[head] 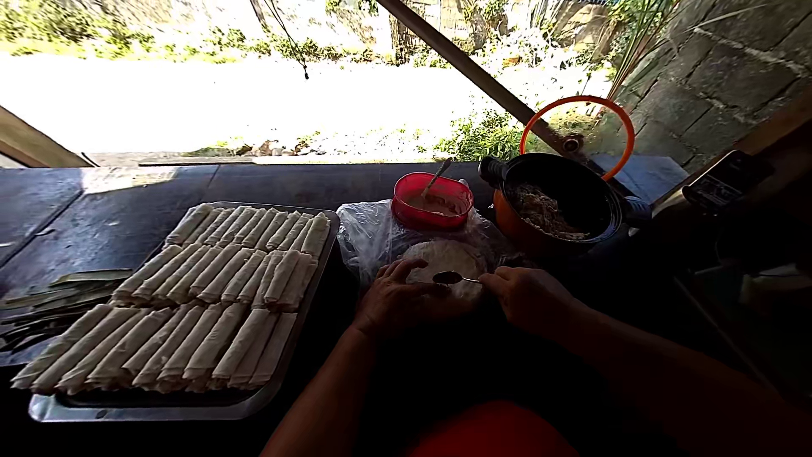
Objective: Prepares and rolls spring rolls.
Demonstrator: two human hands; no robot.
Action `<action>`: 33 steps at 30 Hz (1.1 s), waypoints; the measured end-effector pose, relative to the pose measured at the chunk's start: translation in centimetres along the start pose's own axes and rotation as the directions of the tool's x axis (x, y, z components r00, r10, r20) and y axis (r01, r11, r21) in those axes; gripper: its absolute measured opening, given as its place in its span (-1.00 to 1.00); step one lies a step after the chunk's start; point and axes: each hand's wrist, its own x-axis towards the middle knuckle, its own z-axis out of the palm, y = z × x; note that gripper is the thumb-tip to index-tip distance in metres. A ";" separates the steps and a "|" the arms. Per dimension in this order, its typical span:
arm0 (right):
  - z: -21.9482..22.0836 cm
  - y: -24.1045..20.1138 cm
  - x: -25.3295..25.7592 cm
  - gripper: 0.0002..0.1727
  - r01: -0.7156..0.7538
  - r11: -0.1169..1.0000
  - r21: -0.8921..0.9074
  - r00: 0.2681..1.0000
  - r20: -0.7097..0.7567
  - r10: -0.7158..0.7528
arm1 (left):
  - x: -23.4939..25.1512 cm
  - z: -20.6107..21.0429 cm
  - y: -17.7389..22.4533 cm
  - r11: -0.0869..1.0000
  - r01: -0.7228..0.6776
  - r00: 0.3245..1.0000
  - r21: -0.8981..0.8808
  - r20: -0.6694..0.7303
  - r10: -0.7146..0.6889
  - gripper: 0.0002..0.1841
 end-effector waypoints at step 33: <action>-9.4 9.9 -1.4 -0.65 -0.696 0.622 -0.359 0.482 0.409 0.775 | 2.5 2.2 4.6 0.929 0.336 0.941 0.153 -0.026 -0.336 -0.75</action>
